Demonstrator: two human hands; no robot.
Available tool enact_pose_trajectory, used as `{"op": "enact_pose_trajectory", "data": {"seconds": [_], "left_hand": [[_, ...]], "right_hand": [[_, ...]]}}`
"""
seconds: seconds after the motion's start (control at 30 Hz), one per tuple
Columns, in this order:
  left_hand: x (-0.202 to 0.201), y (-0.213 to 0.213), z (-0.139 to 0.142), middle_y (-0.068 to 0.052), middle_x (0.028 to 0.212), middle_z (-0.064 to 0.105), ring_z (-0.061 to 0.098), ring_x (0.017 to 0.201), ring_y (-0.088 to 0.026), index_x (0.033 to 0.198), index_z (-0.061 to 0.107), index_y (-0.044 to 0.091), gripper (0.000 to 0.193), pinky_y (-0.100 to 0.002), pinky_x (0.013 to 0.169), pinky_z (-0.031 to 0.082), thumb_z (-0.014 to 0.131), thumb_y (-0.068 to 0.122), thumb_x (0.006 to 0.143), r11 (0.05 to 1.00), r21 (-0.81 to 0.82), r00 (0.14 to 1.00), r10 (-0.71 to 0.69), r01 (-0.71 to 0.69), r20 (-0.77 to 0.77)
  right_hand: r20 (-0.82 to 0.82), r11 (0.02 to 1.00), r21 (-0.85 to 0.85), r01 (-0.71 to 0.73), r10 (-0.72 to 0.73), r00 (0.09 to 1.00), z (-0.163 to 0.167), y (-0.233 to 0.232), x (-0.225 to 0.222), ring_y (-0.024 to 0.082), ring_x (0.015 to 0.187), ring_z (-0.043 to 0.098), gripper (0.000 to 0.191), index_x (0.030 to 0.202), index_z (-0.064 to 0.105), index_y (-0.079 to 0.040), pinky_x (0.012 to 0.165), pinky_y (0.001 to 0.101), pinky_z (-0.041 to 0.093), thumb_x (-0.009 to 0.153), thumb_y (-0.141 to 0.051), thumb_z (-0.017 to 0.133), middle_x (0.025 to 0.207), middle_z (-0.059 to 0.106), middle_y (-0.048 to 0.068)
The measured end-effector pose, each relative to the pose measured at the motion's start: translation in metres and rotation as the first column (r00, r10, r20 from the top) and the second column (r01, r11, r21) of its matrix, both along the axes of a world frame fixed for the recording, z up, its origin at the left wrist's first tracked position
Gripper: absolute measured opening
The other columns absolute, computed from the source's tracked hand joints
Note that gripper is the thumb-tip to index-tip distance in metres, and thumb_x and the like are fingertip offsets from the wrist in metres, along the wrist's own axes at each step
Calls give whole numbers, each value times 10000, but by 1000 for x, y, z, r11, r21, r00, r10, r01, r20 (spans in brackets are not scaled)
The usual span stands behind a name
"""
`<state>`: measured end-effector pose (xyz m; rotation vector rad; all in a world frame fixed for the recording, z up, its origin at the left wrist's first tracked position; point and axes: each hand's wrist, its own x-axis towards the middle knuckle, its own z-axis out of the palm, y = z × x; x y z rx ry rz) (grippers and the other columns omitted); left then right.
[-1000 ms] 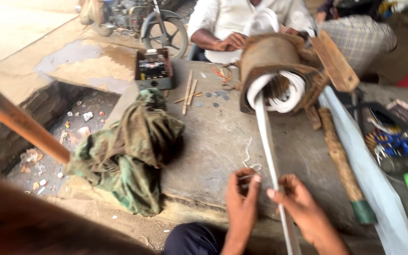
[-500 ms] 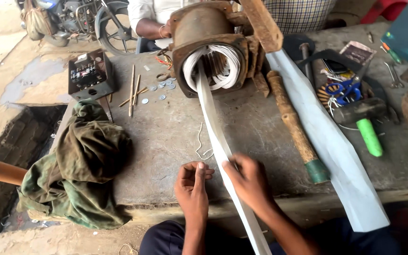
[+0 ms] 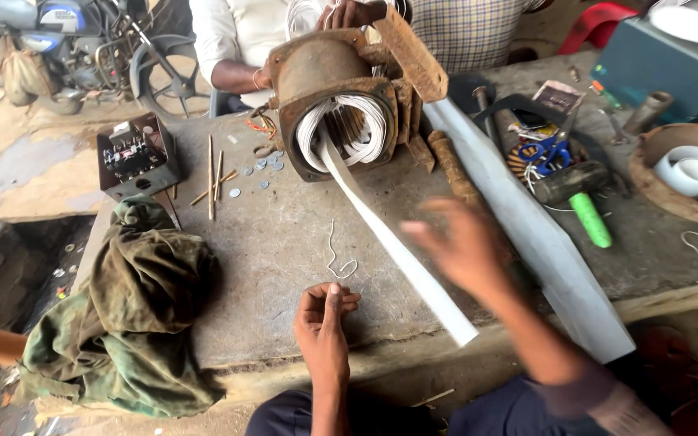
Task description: The person works on an electric motor stator set on a low concrete bench. They first press and adjust the white wire windings inside the stator by hand, tap the windings with a green-handled mallet, then feed long white plastic insulation strips into the stator slots, pulling and aligning the strips by hand.
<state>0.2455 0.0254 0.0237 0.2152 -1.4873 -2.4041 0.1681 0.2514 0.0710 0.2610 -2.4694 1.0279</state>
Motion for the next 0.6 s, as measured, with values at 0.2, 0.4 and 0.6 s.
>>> {"op": "enact_pose_trajectory", "data": {"seconds": [0.2,0.4,0.6], "left_hand": [[6,11,8,-113,879,725,722,799,-172,968,676,-16,186,-288,734,556,663,170,976,991,-128,999,32,-35,-27],[28,19,34,-96,823,735,677,664,-112,937,687,8,190,-252,534,482,663,194,968,992,-114,998,-48,51,27],[78,38,62,-156,773,736,703,543,-172,926,725,10,296,-280,431,517,633,290,950,811,-67,778,-530,581,338]], "right_hand": [[-136,732,506,457,-455,880,-22,144,77,385,1159,637,700,1306,638,-11,1080,508,435,791,-456,803,1223,685,236],[-24,772,424,474,-514,858,-36,157,98,385,1200,609,823,1385,587,-22,1060,492,448,743,-475,833,1256,665,239],[464,898,-253,360,-214,860,-14,177,159,271,1018,728,597,1384,634,-36,889,381,543,874,-325,746,1140,772,202]]}}
